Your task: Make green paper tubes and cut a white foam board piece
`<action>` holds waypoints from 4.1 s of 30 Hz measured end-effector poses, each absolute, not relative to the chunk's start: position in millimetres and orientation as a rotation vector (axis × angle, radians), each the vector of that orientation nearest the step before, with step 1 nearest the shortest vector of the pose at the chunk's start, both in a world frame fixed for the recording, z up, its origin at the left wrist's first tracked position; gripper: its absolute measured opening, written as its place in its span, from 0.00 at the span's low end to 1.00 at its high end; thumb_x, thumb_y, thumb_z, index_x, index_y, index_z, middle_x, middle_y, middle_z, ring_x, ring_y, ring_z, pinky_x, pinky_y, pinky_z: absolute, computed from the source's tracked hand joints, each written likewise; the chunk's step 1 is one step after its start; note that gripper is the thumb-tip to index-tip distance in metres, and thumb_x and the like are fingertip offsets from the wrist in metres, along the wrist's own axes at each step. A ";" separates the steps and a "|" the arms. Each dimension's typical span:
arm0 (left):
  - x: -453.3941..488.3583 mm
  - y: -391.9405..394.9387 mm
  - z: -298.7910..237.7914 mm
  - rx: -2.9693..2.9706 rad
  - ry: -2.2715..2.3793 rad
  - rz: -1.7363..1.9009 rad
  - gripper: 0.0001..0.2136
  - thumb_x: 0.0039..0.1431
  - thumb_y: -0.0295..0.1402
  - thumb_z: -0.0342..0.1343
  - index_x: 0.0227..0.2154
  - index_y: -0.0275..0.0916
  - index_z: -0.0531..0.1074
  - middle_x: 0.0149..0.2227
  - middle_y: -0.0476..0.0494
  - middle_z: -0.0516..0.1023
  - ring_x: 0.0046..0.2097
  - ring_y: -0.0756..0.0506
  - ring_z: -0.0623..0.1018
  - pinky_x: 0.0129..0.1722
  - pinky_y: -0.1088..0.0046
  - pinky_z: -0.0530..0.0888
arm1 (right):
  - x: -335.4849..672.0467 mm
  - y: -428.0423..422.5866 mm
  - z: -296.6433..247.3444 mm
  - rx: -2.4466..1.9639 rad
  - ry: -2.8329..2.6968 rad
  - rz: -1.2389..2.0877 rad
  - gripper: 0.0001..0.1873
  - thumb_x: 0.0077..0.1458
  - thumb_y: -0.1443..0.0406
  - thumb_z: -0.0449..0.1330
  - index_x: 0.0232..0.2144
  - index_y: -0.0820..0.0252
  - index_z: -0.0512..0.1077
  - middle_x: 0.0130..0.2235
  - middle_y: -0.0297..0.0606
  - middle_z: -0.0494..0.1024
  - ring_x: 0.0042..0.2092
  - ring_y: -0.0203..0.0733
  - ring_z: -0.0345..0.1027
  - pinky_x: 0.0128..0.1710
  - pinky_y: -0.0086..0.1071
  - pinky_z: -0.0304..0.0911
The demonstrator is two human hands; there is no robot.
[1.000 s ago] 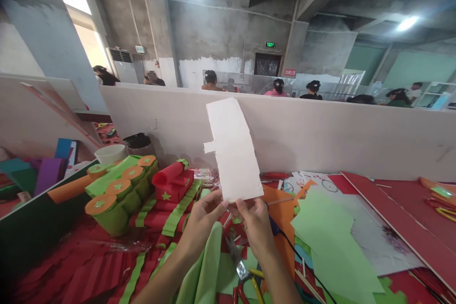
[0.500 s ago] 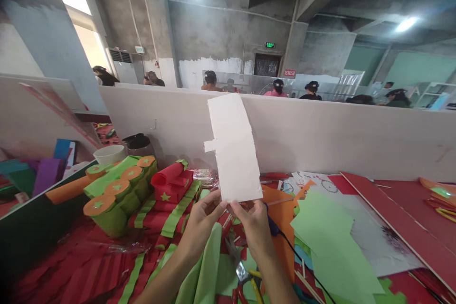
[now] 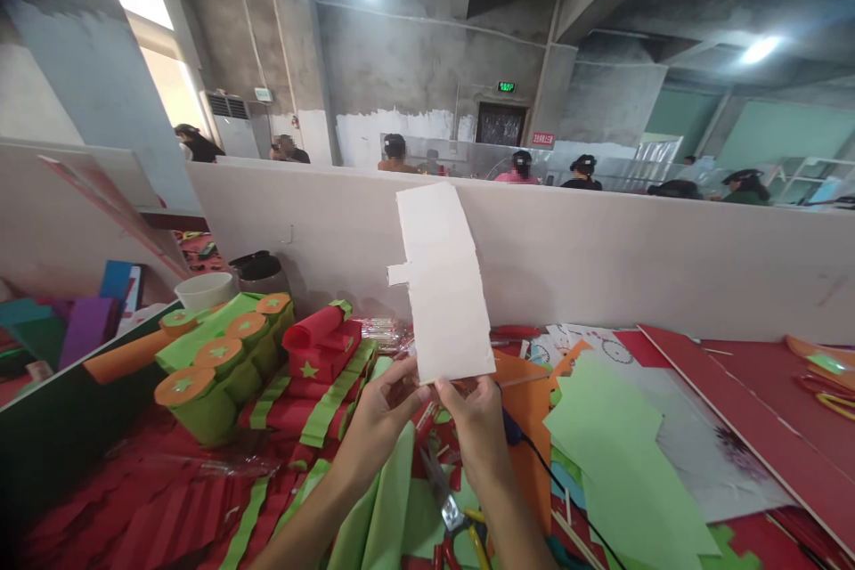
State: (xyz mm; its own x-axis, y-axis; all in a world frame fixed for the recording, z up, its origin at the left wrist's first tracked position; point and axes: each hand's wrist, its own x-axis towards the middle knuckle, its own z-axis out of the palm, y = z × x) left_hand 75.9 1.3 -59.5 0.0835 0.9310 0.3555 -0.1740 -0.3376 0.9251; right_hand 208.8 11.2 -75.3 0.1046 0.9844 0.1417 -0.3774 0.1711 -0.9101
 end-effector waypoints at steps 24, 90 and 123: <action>75.5 -1.8 -50.7 1.394 0.781 1.403 0.12 0.59 0.38 0.59 0.41 0.36 0.73 0.35 0.43 0.75 0.37 0.45 0.73 0.41 0.71 0.71 | 207.0 12.4 -77.7 -0.814 -0.952 1.170 0.26 0.46 0.64 0.70 0.49 0.59 0.73 0.42 0.44 0.83 0.45 0.52 0.77 0.47 0.43 0.69; 51.4 2.0 -49.0 1.492 0.773 1.149 0.16 0.59 0.38 0.60 0.47 0.35 0.71 0.38 0.42 0.78 0.37 0.45 0.75 0.37 0.71 0.73 | 208.2 4.5 -68.1 -0.706 -1.052 1.431 0.16 0.50 0.62 0.69 0.41 0.62 0.75 0.41 0.43 0.81 0.43 0.46 0.74 0.44 0.38 0.68; 31.2 7.9 -33.2 1.468 0.923 1.238 0.08 0.57 0.36 0.59 0.33 0.36 0.69 0.25 0.51 0.72 0.28 0.50 0.70 0.30 0.76 0.67 | 272.6 -5.7 -47.8 -1.704 -2.580 0.799 0.04 0.51 0.62 0.62 0.30 0.56 0.74 0.32 0.36 0.79 0.33 0.43 0.70 0.25 0.29 0.50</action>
State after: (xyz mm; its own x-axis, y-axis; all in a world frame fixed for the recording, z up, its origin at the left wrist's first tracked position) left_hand 31.2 7.9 -33.2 0.1960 0.9492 0.2461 -0.0356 -0.2440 0.9691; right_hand 272.6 -5.7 -47.8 -0.4298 0.8484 -0.3092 0.8746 0.3059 -0.3763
